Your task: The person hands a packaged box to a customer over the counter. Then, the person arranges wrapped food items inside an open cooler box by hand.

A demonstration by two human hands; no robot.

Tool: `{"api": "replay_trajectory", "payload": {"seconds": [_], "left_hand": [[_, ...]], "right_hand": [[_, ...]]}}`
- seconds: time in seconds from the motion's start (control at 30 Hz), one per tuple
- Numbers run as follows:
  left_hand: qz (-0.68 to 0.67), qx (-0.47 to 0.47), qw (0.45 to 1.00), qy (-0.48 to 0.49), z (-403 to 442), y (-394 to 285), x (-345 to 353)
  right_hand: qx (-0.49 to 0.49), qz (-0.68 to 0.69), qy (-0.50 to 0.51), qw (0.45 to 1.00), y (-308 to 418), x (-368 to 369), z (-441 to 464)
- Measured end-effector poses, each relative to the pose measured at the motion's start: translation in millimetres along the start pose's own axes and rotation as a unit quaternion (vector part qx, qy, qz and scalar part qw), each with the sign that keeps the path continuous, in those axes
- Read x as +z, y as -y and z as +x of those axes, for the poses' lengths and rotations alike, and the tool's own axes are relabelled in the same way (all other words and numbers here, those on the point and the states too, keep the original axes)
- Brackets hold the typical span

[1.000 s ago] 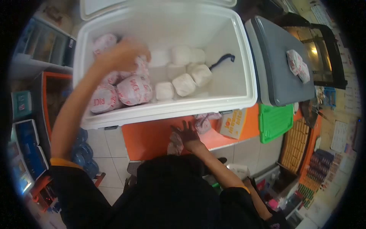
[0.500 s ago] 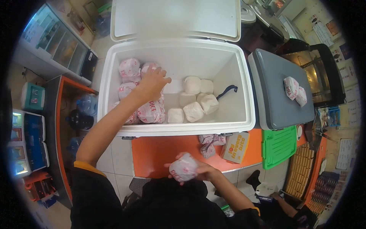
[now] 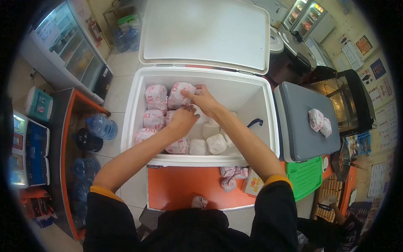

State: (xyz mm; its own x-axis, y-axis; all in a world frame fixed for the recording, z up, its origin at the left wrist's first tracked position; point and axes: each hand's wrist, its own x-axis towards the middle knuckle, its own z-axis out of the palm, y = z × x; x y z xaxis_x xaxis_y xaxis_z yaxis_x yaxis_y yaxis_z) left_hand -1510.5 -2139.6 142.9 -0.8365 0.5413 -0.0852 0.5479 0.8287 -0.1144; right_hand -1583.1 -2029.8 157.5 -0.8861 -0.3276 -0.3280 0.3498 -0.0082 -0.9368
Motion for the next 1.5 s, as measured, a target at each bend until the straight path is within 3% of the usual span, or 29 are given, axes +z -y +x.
{"api": "replay_trajectory", "payload": {"seconds": [0.1, 0.17, 0.23, 0.27, 0.3, 0.33, 0.37, 0.4, 0.43, 0.47, 0.53, 0.63, 0.7, 0.77, 0.8, 0.83, 0.9, 0.93, 0.97, 1.0, 1.03, 1.07, 1.13, 1.27, 1.4, 1.5], "left_hand": [[-0.011, 0.022, 0.999, 0.038, -2, -9, -8], [-0.023, 0.027, 0.997, 0.062, 2, -5, -6], [0.109, 0.054, 0.992, -0.025, 0, -7, 8], [0.102, 0.045, 0.990, -0.080, 2, -1, 27], [0.109, 0.037, 0.993, -0.017, -1, 5, 30], [0.114, 0.030, 0.992, 0.047, -3, 11, 33], [0.113, 0.059, 0.989, 0.068, -7, 21, 31], [0.039, 0.040, 0.996, 0.070, -3, 26, 34], [-0.091, 0.042, 0.991, -0.086, -7, 32, 36], [-0.129, 0.017, 0.991, 0.002, -7, 30, 17], [-0.116, 0.098, 0.984, -0.097, -10, 34, 27], [-0.088, 0.150, 0.982, -0.072, -5, 25, 15], [-0.284, 0.105, 0.946, -0.111, -9, 33, 24], [-0.248, 0.083, 0.965, 0.025, -4, 38, -13], [-0.179, 0.108, 0.975, 0.071, -3, 30, -32], [-0.109, 0.131, 0.978, 0.118, -2, 23, -43], [-0.059, 0.163, 0.984, -0.041, -4, 24, -39], [-0.069, 0.155, 0.984, -0.058, -2, 23, -43], [-0.073, 0.133, 0.986, -0.069, -3, 24, -46], [-0.106, 0.116, 0.982, -0.108, -7, 31, -38], [-0.097, 0.081, 0.989, -0.072, -7, 35, -43], [-0.093, 0.056, 0.993, -0.039, -5, 39, -47], [-0.087, 0.083, 0.990, -0.074, -2, 53, -50], [-0.127, 0.101, 0.986, -0.035, 2, 80, -61], [-0.185, 0.148, 0.970, -0.061, 15, 101, -48], [-0.234, 0.168, 0.956, -0.063, 25, 114, -43]], "right_hand": [[-0.007, -0.046, -0.016, 0.999, -7, 16, 12], [-0.008, -0.200, -0.062, 0.978, -7, 21, 14], [-0.020, -0.260, -0.068, 0.963, -11, 30, 14], [-0.036, -0.315, -0.082, 0.945, -10, 34, 11], [-0.026, -0.376, -0.048, 0.925, -5, 37, 11], [-0.181, -0.432, -0.031, 0.883, -31, 35, 26], [-0.335, -0.513, -0.018, 0.790, -51, 27, 33], [-0.119, -0.575, 0.016, 0.810, -8, 33, 13], [-0.072, -0.584, -0.026, 0.808, -11, 33, 14], [-0.119, -0.607, -0.025, 0.785, 5, 34, -9], [-0.111, -0.613, -0.043, 0.781, 0, 41, 3], [-0.160, -0.678, -0.100, 0.711, 19, 48, -17], [-0.213, -0.616, -0.110, 0.751, 47, 46, -39], [-0.293, -0.540, -0.185, 0.767, 98, 1, -129], [-0.202, -0.607, -0.167, 0.750, 113, -46, -161], [-0.142, -0.599, -0.234, 0.753, 132, -87, -206], [-0.050, -0.706, -0.265, 0.655, 140, -183, -248], [-0.002, -0.753, -0.271, 0.599, 144, -230, -271], [-0.044, -0.773, -0.228, 0.591, 139, -292, -273], [-0.082, -0.770, -0.194, 0.602, 128, -348, -266], [-0.069, -0.693, -0.147, 0.702, 130, -364, -262], [-0.019, -0.686, -0.133, 0.715, 125, -378, -255], [-0.012, -0.717, -0.121, 0.687, 134, -360, -260], [-0.045, -0.769, -0.086, 0.632, 138, -348, -251], [-0.221, -0.441, -0.080, 0.866, 112, -246, -217], [-0.128, -0.348, 0.014, 0.929, 83, -125, -168]]}}
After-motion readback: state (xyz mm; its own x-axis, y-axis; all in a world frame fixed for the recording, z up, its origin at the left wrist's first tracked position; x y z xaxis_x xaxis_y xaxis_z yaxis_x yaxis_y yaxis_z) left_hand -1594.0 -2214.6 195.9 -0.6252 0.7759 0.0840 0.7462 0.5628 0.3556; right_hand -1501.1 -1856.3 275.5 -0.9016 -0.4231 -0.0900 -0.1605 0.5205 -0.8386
